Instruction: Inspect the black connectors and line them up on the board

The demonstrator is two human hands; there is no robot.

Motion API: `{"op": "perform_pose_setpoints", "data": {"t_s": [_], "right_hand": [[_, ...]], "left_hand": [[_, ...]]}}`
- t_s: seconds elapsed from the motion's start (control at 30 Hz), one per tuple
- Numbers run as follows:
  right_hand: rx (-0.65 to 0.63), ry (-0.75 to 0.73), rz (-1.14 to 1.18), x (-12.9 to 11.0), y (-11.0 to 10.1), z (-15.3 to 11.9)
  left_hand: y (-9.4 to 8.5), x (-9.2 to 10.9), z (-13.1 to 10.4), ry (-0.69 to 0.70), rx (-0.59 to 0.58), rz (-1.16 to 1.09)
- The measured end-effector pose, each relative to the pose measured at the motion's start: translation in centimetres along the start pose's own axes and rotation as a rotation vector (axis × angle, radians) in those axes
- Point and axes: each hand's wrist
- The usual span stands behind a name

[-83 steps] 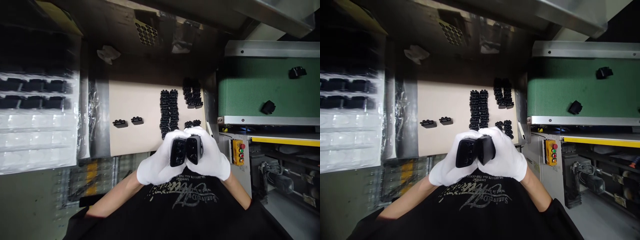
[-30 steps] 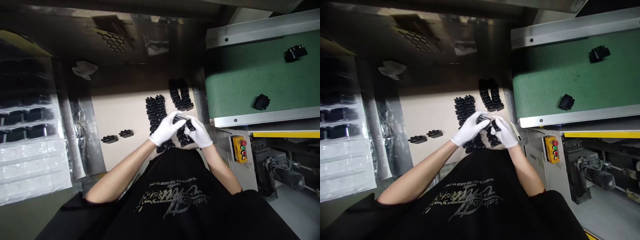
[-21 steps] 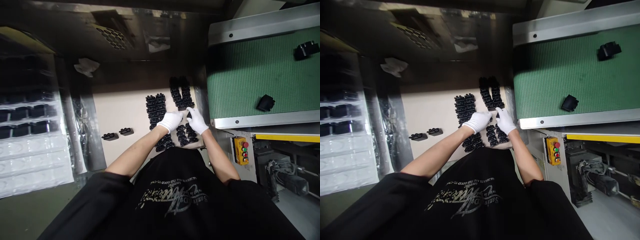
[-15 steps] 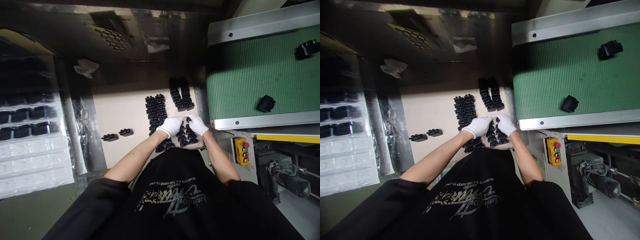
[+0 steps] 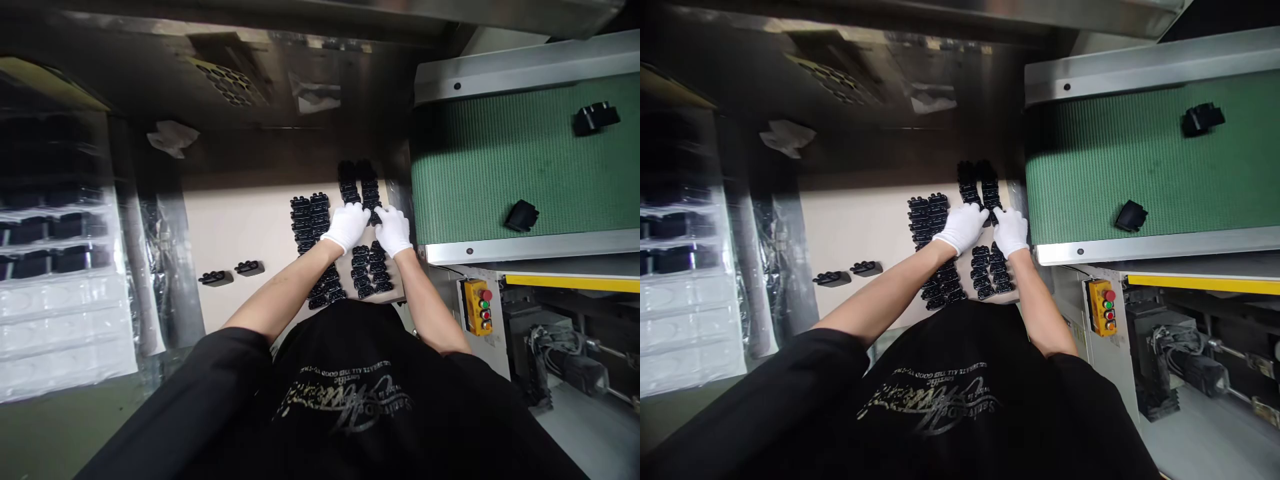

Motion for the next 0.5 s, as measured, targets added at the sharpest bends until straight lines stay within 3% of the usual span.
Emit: {"op": "perform_pose_setpoints", "data": {"t_s": [0.2, 0.37, 0.43, 0.5], "right_hand": [[-0.113, 0.098, -0.156, 0.0, 0.5, 0.9], [-0.12, 0.137, -0.034, 0.7, 0.4, 1.0], [-0.073, 0.199, 0.129, 0.6, 0.1, 0.3], [-0.035, 0.243, 0.445, 0.1, -0.4, -1.2]], "left_hand": [[2.2, 0.3, 0.4, -0.005, -0.077, -0.058], [1.4, -0.9, 0.3, -0.025, -0.082, -0.143], [0.6, -1.8, -0.6, -0.062, -0.017, -0.227], [-0.2, -2.8, -2.7, -0.122, 0.15, -0.516]]}}
Point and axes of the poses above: each hand's wrist, its own z-axis towards the middle knuckle, its own y-axis out of the palm, x = y × z, and after that the axes turned 14 degrees about y, right-handed
